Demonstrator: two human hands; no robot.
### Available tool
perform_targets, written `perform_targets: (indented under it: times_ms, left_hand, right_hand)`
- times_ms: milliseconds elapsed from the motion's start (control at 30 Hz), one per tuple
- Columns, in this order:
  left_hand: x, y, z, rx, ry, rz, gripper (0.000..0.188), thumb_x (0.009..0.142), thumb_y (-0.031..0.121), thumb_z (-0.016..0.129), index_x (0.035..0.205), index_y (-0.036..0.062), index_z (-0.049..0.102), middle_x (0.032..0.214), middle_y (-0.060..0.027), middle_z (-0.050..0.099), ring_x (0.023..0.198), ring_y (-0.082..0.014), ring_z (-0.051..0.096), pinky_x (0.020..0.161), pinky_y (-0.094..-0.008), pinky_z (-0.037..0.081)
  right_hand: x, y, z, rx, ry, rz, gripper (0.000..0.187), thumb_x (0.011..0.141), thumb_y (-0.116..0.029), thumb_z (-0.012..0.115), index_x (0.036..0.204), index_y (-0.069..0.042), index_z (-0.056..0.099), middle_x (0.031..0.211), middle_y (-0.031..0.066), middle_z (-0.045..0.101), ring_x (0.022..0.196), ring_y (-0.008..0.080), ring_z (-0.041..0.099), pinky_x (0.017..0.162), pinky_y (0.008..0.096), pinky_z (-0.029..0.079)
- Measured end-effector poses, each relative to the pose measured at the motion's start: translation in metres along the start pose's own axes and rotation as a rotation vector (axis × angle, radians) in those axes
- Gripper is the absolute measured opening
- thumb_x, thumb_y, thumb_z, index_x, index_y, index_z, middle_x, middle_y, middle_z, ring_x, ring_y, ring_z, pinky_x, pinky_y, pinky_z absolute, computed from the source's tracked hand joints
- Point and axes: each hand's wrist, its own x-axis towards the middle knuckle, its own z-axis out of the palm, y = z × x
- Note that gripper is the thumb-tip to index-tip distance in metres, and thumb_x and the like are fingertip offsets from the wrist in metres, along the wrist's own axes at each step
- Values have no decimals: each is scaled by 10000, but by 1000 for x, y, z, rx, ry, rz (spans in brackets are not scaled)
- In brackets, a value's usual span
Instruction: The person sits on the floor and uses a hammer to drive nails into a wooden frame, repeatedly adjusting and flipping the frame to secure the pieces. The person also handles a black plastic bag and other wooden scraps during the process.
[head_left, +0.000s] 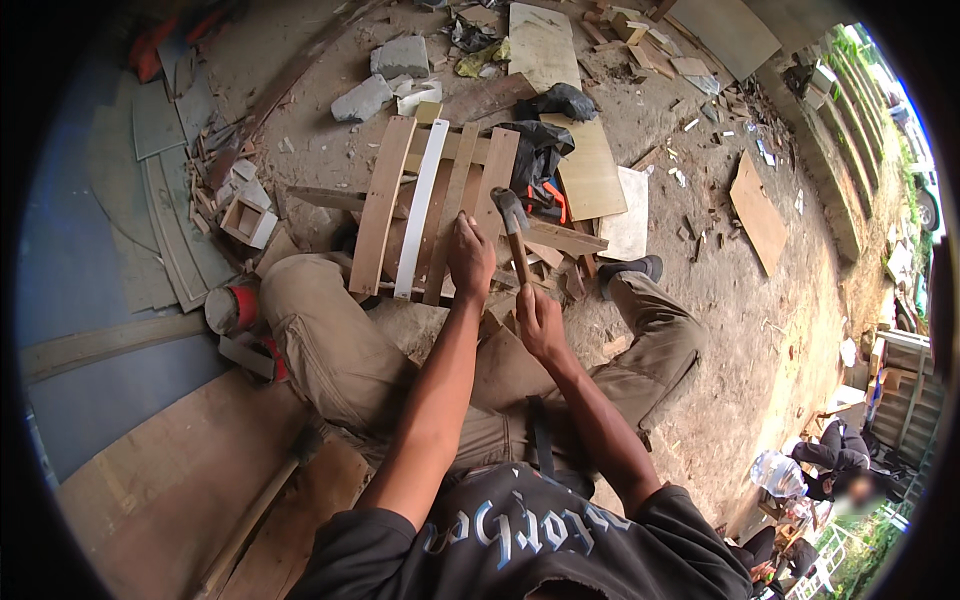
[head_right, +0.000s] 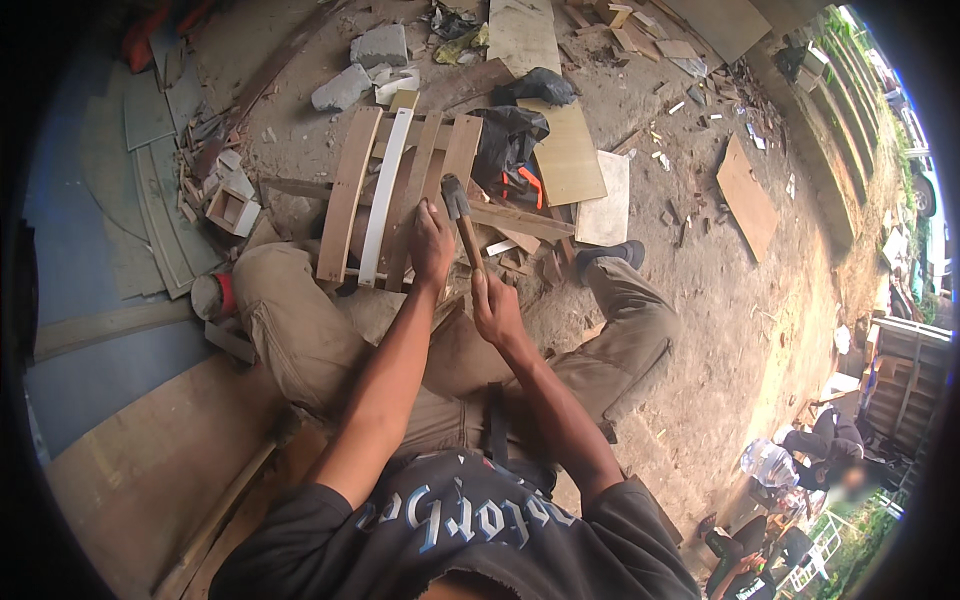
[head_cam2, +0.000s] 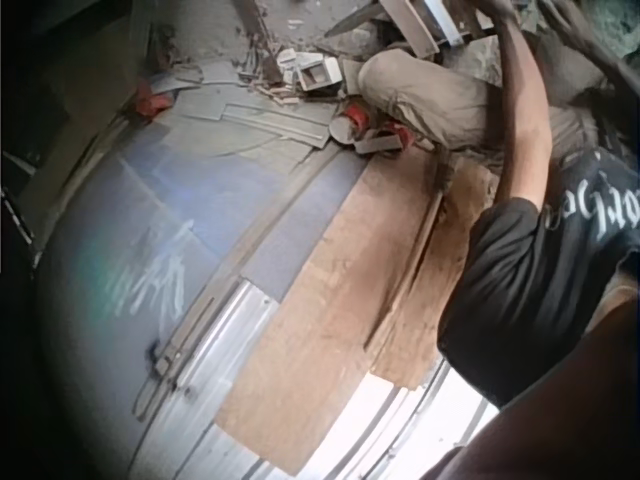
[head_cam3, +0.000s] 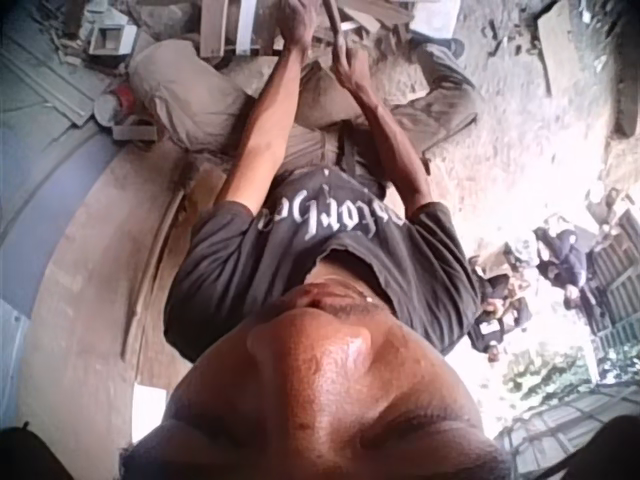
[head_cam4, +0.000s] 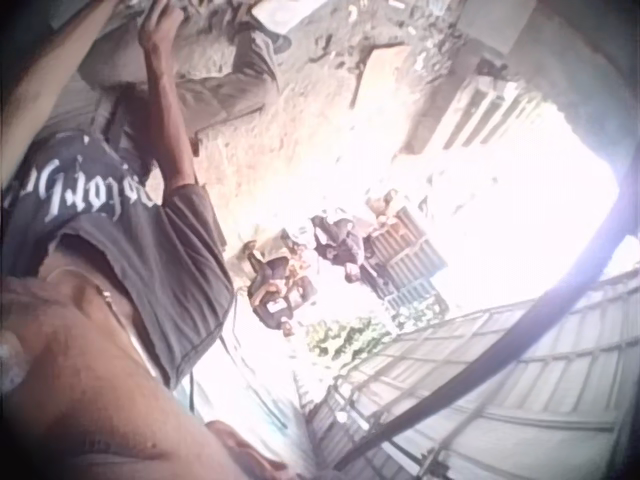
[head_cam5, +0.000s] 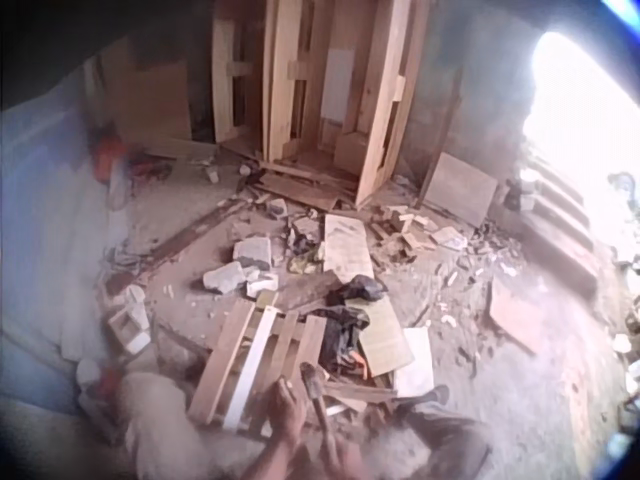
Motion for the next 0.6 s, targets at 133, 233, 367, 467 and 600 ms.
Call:
perform_targets:
  times_ms: [133, 233, 367, 467, 600]
  left_hand:
    - [-1, 5, -1, 1, -1, -6, 398, 1037, 223, 346, 1245, -69, 518, 1130, -288, 628, 1033, -435, 616, 867, -474, 503]
    - [-2, 1, -6, 15, -22, -27, 389, 1037, 222, 344, 1226, -69, 521, 1116, -287, 629, 1018, -443, 615, 859, -482, 500]
    - [-5, 4, -7, -4, -15, -18, 384, 1038, 224, 345, 1225, -61, 521, 1108, -284, 635, 1028, -446, 612, 866, -479, 499]
    - [-2, -5, 4, 1, 45, 23, 392, 1039, 235, 348, 1241, -54, 521, 1122, -283, 635, 1037, -444, 612, 868, -475, 504]
    - [-5, -7, 7, 1, 24, 24, 402, 1039, 246, 354, 1256, -47, 523, 1140, -287, 632, 1039, -447, 615, 865, -474, 510]
  right_hand:
    - [12, 3, 9, 29, 7, 118, 542, 1049, -410, 381, 752, 25, 510, 593, 143, 490, 544, 210, 472, 547, 411, 402]
    - [9, -28, 1, 198, 12, 151, 515, 1050, -389, 393, 756, 16, 514, 594, 104, 478, 537, 185, 442, 526, 383, 385]
    - [-1, -32, -6, 317, 126, -223, 478, 1054, -379, 383, 778, -7, 502, 576, 49, 443, 522, 141, 438, 493, 328, 357]
    - [3, -18, 5, 167, 162, -290, 486, 1059, -354, 378, 748, -2, 502, 563, 67, 458, 508, 153, 459, 488, 345, 370]
    - [5, -4, 13, 9, 89, 32, 515, 1046, -369, 389, 747, 27, 526, 611, 223, 506, 546, 361, 465, 572, 464, 408]
